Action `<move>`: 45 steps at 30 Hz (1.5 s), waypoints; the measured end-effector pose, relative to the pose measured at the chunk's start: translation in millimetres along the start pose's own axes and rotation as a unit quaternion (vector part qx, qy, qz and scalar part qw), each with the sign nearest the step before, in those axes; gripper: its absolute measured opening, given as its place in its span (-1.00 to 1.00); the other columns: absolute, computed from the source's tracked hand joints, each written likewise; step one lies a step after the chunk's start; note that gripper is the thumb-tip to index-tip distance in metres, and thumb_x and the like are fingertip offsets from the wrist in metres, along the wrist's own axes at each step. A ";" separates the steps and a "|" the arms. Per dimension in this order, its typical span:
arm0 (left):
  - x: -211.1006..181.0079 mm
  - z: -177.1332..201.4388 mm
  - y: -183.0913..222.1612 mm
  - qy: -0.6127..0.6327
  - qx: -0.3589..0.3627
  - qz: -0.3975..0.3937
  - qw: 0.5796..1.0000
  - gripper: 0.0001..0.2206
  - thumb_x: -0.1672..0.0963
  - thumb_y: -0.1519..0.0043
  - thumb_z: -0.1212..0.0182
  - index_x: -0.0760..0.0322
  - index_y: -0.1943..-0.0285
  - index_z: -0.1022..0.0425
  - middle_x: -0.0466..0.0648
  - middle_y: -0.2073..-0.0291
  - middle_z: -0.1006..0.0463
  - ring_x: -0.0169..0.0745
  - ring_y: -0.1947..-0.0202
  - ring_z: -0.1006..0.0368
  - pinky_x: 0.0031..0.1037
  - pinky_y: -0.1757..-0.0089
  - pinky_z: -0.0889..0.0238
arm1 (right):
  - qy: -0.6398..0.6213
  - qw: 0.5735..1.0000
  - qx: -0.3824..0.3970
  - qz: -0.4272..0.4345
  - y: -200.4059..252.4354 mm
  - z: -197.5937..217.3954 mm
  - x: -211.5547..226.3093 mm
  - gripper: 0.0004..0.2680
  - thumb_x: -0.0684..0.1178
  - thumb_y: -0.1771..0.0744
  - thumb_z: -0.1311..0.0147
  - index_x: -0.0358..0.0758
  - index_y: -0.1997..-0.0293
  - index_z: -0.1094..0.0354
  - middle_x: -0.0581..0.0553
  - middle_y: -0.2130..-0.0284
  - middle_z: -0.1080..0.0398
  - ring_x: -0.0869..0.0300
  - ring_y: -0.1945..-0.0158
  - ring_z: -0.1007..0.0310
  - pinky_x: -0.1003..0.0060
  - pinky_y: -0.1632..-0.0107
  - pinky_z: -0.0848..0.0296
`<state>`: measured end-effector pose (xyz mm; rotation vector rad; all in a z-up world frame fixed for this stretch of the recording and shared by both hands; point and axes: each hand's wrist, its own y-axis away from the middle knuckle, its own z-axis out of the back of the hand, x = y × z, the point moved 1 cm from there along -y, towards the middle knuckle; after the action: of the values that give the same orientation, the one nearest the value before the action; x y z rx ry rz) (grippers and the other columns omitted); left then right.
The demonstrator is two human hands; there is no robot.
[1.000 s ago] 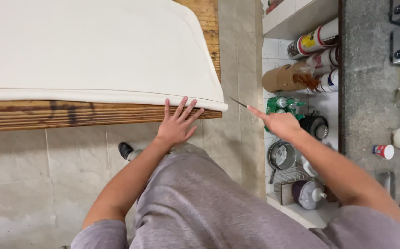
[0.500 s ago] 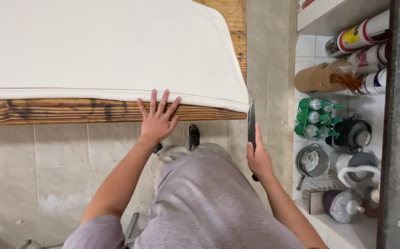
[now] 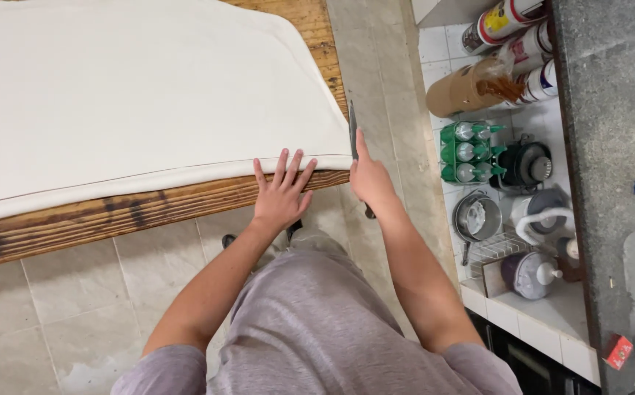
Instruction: Cutting a sheet of dough into strips and rolling them into long cylinders on a wooden workbench
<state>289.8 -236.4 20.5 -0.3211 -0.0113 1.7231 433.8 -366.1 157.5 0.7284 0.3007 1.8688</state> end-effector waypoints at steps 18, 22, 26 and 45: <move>-28.9 -6.4 -20.4 0.006 -0.015 -0.009 1.000 -0.37 -0.10 -0.33 0.13 -0.06 -0.63 -0.02 0.00 -0.55 -0.03 0.07 -0.56 0.17 0.40 -0.32 0.45 | 0.057 0.994 0.076 -0.046 36.2 -34.7 13.6 -0.40 -0.24 -0.41 0.33 0.02 -0.61 0.69 -0.56 0.16 -0.47 -0.39 0.00 -0.52 -0.17 -0.05 -0.45; -37.2 -16.1 -19.7 0.006 -0.018 -0.058 0.998 -0.36 -0.10 -0.29 0.09 -0.12 -0.63 -0.01 -0.06 -0.58 0.01 0.00 -0.57 0.20 0.39 -0.34 0.46 | 0.058 0.996 0.054 -0.042 32.9 -47.5 1.7 -0.40 -0.20 -0.42 0.31 0.14 -0.60 0.70 -0.51 0.14 -0.48 -0.36 -0.03 -0.51 -0.16 -0.12 -0.44; -40.8 -13.4 -21.6 0.004 -0.014 -0.046 0.999 -0.37 -0.10 -0.31 0.12 -0.14 -0.63 0.01 -0.05 -0.57 0.02 0.03 -0.57 0.21 0.41 -0.33 0.47 | 0.072 0.995 0.063 -0.020 63.7 -46.3 -14.1 -0.38 -0.23 -0.40 0.30 0.08 -0.61 0.67 -0.54 0.20 -0.49 -0.35 0.05 -0.55 -0.14 -0.04 -0.49; -60.5 -18.7 -43.0 -0.012 0.047 0.025 0.999 -0.37 -0.10 -0.34 0.17 -0.23 -0.65 0.13 0.11 -0.53 0.00 0.36 -0.53 0.21 0.48 -0.30 0.48 | -0.375 0.903 -0.209 -0.004 -61.8 -78.4 -88.9 -0.64 -0.04 -0.38 -0.12 -0.34 -0.21 -0.03 -0.28 0.32 -0.49 0.17 0.70 -0.41 0.31 0.71 -0.43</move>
<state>343.9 -290.5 23.1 -0.2324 0.0604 1.7701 455.1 -411.3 33.4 1.0656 -0.5746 1.4332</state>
